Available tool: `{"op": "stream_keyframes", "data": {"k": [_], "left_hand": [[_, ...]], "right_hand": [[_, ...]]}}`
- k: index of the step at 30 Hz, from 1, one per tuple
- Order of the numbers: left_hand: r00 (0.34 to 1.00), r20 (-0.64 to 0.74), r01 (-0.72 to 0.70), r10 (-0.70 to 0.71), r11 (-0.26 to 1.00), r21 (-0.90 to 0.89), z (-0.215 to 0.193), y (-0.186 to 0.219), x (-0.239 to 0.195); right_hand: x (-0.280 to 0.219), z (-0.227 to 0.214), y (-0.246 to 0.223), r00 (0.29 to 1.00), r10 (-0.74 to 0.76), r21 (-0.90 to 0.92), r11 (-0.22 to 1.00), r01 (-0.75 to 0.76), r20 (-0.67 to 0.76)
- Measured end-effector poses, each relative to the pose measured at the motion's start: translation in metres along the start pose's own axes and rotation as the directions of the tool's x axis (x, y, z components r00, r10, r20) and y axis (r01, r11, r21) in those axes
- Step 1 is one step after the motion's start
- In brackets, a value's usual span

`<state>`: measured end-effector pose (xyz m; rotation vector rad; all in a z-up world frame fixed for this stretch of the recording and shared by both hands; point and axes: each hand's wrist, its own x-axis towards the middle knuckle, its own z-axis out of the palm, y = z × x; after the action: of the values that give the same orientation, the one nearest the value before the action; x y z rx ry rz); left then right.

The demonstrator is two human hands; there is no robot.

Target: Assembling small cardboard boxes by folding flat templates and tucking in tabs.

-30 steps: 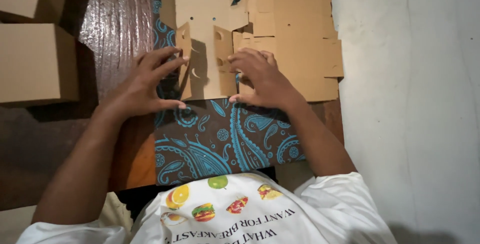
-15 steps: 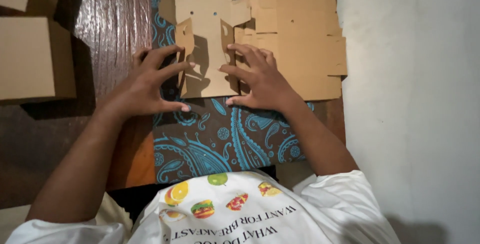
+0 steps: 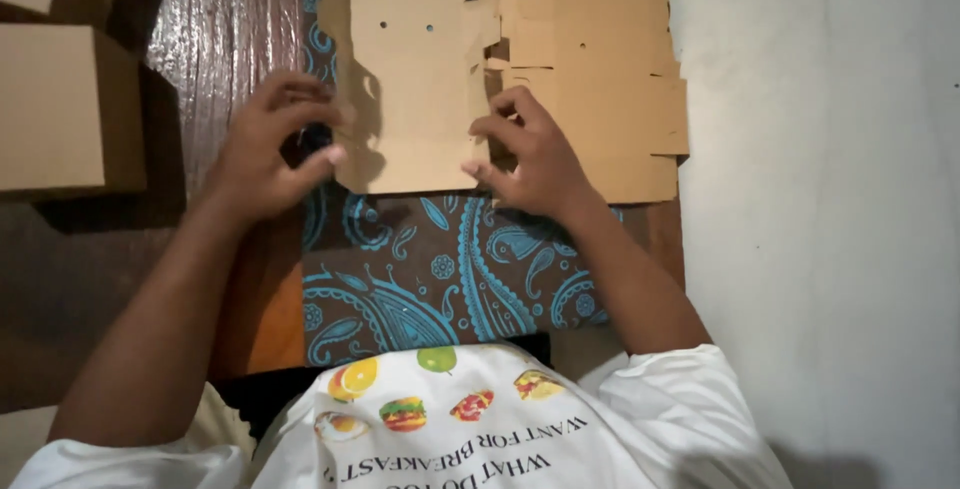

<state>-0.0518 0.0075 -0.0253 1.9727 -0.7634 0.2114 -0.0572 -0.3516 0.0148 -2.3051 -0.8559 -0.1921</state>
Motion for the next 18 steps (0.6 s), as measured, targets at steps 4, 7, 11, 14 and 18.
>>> {"op": "stream_keyframes", "data": {"k": [4,7,11,14,18], "left_hand": [[0.994,-0.067,0.094,-0.086,0.986,0.134,-0.007,0.003,-0.007],[0.977,-0.074,0.204,-0.201,0.978,0.035,-0.024,0.029,-0.003],[0.83,0.51,0.29,-0.224,0.955,-0.052,-0.063,0.07,0.014],[0.847,0.507,0.255,-0.162,0.96,-0.118,-0.074,0.092,0.025],[0.918,0.147,0.342,-0.369,0.923,0.178,-0.059,0.114,0.052]], "right_hand": [[0.005,-0.011,-0.006,1.0,-0.004,-0.028,1.0,0.004,-0.006],[0.01,-0.036,-0.022,0.994,0.046,0.087,0.995,-0.055,0.101],[0.015,-0.086,-0.036,0.713,-0.116,0.373,0.902,-0.216,0.692],[0.011,-0.098,-0.028,0.644,-0.157,0.413,0.87,-0.27,0.749],[0.025,-0.086,-0.038,0.902,0.307,0.218,0.899,-0.38,0.305]]}}
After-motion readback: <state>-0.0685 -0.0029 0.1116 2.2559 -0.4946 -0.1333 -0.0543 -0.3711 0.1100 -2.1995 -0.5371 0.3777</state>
